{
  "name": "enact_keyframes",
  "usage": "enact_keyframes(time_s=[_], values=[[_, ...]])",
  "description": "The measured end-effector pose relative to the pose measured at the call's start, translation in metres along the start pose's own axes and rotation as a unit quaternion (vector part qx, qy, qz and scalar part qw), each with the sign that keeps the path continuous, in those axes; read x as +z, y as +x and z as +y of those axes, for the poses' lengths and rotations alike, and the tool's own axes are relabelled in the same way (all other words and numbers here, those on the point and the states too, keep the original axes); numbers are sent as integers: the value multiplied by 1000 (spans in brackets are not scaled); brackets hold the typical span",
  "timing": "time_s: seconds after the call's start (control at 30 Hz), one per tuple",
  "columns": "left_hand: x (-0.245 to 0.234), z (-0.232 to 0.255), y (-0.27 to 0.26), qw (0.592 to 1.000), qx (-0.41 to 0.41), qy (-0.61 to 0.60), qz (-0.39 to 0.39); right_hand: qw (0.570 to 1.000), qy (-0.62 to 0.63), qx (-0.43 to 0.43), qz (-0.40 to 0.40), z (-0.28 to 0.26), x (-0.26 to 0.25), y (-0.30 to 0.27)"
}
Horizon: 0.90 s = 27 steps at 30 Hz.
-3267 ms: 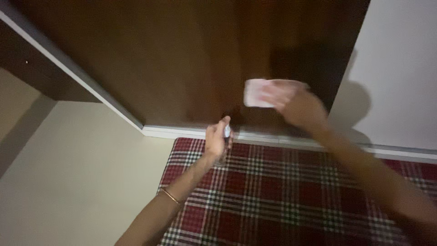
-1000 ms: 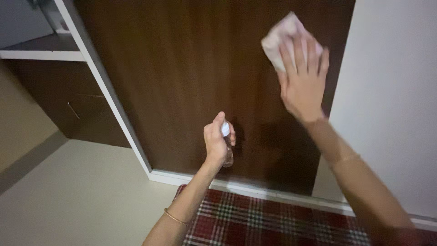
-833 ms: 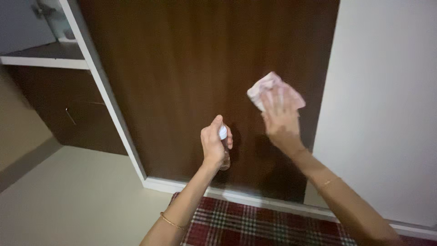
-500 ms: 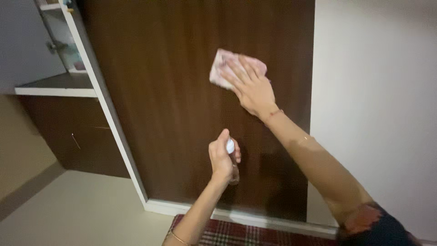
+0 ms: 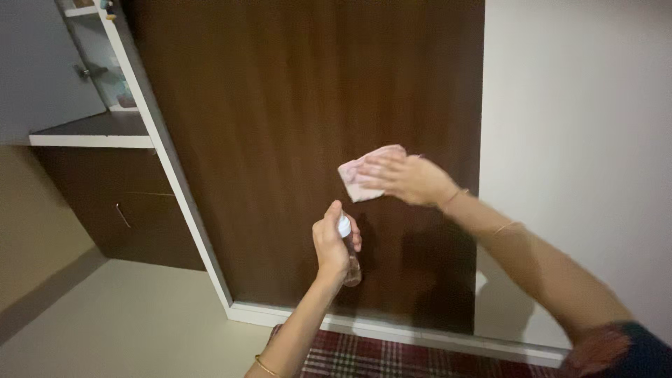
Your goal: The person sprays a cleaning solution onto a wooden cabinet door and wipes it with a pink cloth. They continue wiping the door and adjacent white wall, moving the cloth in circular and vertical motions to clean the surfaces.
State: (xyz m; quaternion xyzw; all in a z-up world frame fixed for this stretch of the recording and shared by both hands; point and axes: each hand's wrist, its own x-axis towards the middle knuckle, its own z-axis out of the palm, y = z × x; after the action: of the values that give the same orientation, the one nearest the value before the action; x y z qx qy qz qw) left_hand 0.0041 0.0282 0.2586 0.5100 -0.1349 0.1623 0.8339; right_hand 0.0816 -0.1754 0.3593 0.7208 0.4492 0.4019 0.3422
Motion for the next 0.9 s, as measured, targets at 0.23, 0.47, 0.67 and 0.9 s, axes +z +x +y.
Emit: enact_keyframes(time_s=[0.23,0.47,0.67,0.9], values=[[3,4,-2,1000,-10,-7,1,988,-41,128,78,123,-67,-8],[32,10,-11,999,-2,-17,-32,949,44,291,112,140,-64,-14],[42,20,-11,999,7,14,-52,966,9,258,-12,41,-14,-61],[38,24,-8,999,-11,6,-39,990,55,71,-105,35,-6,-129]])
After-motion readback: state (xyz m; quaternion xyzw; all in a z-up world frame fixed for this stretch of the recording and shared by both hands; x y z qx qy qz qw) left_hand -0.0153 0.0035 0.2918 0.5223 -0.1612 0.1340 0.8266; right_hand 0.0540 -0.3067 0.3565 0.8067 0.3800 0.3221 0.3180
